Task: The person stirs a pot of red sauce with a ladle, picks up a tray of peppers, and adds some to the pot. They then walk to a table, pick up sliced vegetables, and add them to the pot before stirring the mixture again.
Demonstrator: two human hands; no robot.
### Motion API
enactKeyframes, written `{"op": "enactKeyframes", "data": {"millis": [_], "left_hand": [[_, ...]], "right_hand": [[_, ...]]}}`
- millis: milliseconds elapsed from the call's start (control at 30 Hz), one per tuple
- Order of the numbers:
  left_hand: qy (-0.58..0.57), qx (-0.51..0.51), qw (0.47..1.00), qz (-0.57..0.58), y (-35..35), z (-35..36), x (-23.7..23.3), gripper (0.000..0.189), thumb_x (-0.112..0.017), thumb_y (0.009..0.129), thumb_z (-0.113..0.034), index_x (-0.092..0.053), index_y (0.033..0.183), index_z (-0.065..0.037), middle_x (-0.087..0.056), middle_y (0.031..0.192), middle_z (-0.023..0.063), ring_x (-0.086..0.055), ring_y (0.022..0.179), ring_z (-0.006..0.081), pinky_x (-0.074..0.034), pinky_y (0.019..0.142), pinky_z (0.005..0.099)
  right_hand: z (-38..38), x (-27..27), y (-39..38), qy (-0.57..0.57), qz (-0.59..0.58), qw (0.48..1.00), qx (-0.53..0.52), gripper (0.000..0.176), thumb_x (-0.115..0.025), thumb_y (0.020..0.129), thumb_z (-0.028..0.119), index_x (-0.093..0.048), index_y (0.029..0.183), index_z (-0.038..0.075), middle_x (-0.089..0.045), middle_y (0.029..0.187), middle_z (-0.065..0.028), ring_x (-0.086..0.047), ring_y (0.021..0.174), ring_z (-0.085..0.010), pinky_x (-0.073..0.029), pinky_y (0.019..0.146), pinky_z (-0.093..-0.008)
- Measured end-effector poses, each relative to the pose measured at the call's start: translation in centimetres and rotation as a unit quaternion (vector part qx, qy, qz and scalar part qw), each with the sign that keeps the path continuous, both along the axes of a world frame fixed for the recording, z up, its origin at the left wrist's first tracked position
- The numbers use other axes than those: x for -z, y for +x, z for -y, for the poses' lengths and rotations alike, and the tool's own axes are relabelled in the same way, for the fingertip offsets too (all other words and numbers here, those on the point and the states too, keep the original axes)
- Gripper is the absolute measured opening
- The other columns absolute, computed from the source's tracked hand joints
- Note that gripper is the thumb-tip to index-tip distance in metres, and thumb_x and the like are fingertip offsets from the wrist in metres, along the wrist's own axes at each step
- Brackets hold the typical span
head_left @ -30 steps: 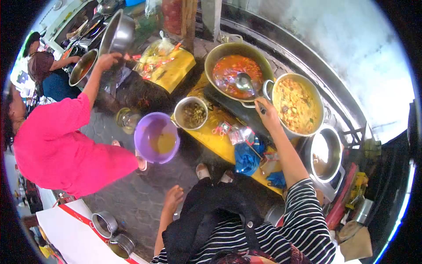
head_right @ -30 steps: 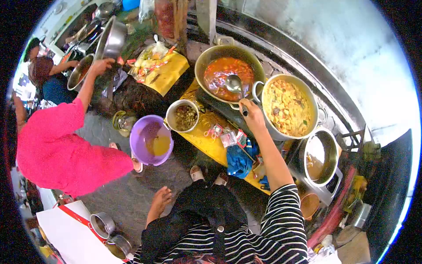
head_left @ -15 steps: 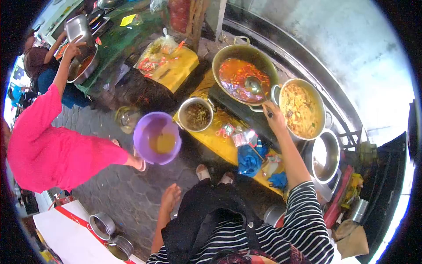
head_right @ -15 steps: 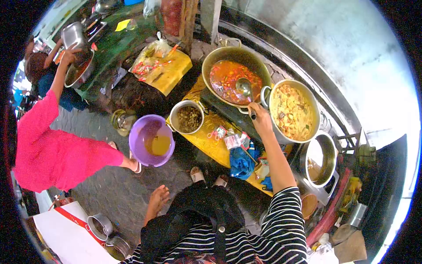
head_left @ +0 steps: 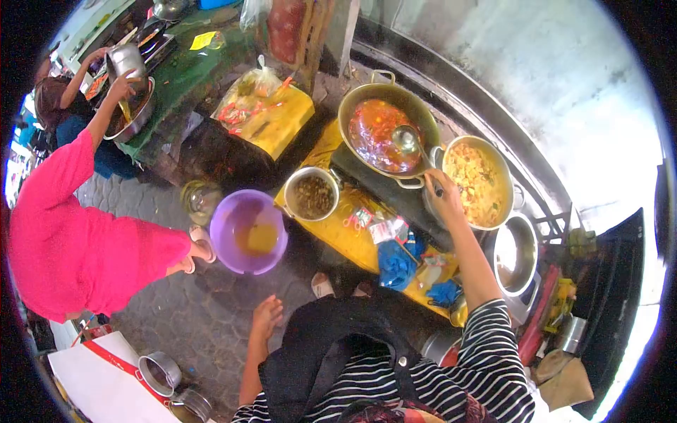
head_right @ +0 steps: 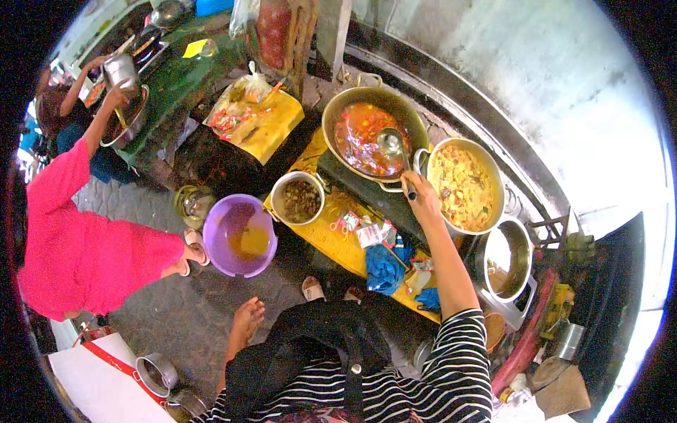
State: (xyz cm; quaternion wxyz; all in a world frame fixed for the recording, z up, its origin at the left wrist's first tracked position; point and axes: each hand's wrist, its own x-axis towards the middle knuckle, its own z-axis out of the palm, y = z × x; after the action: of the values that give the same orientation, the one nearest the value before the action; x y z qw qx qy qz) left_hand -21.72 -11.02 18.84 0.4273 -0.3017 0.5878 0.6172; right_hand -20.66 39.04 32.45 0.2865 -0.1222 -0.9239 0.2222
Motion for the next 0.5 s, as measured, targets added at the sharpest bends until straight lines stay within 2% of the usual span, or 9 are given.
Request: {"op": "enactKeyframes", "data": {"millis": [167, 367, 400, 467, 500], "left_hand": [[0.002, 0.018, 1.000, 0.001, 0.0, -1.3, -0.8, 0.039, -0.049, 0.079, -0.019, -0.043, 0.115, -0.005, -0.054, 0.100, 0.0045, -0.050, 0.093, 0.0170, -0.039, 0.077, 0.0315], [0.007, 0.029, 0.999, -0.015, 0.1, -3.1, -0.2, 0.039, -0.047, 0.079, -0.019, -0.043, 0.116, -0.006, -0.054, 0.101, 0.0034, -0.050, 0.092, 0.0160, -0.039, 0.076, 0.0312], [0.008, 0.027, 0.999, -0.018, 0.3, -3.4, -0.1, 0.039, -0.048, 0.079, -0.020, -0.043, 0.116, -0.006, -0.054, 0.101, 0.0032, -0.051, 0.092, 0.0157, -0.039, 0.076, 0.0312], [0.004, 0.035, 0.999, -0.029, 0.4, -4.5, -0.8, 0.039, -0.048, 0.079, -0.021, -0.043, 0.116, -0.007, -0.054, 0.101, 0.0032, -0.051, 0.092, 0.0153, -0.039, 0.077, 0.0314], [0.000, 0.039, 0.999, -0.035, 0.5, -5.0, -1.2, 0.039, -0.048, 0.080, -0.021, -0.043, 0.116, -0.007, -0.054, 0.101, 0.0032, -0.050, 0.093, 0.0152, -0.039, 0.078, 0.0315]], "right_hand": [[-0.4, -1.0, 0.9, -0.006, 0.021, 1.000, -0.009, 0.014, -0.056, 0.074, 0.006, -0.052, 0.088, 0.006, -0.056, 0.079, -0.0153, -0.055, 0.071, -0.0317, -0.044, 0.060, -0.0340], [-1.0, -3.0, 2.2, -0.049, 0.000, 0.999, -0.006, 0.014, -0.056, 0.075, 0.006, -0.054, 0.089, 0.003, -0.058, 0.084, -0.0125, -0.058, 0.073, -0.0225, -0.045, 0.061, -0.0304], [-1.0, -3.6, 2.4, -0.109, 0.021, 0.993, 0.041, 0.015, -0.057, 0.075, 0.006, -0.055, 0.089, 0.003, -0.059, 0.084, -0.0103, -0.058, 0.072, -0.0176, -0.045, 0.061, -0.0292], [-3.1, -4.3, 3.4, -0.065, 0.043, 0.996, 0.030, 0.013, -0.056, 0.076, 0.008, -0.056, 0.088, 0.002, -0.059, 0.081, -0.0101, -0.058, 0.069, -0.0163, -0.044, 0.058, -0.0291], [-3.3, -5.6, 3.6, -0.106, 0.080, 0.986, 0.104, 0.014, -0.055, 0.078, 0.011, -0.056, 0.088, 0.002, -0.059, 0.078, -0.0096, -0.057, 0.064, -0.0155, -0.043, 0.055, -0.0283]]}}
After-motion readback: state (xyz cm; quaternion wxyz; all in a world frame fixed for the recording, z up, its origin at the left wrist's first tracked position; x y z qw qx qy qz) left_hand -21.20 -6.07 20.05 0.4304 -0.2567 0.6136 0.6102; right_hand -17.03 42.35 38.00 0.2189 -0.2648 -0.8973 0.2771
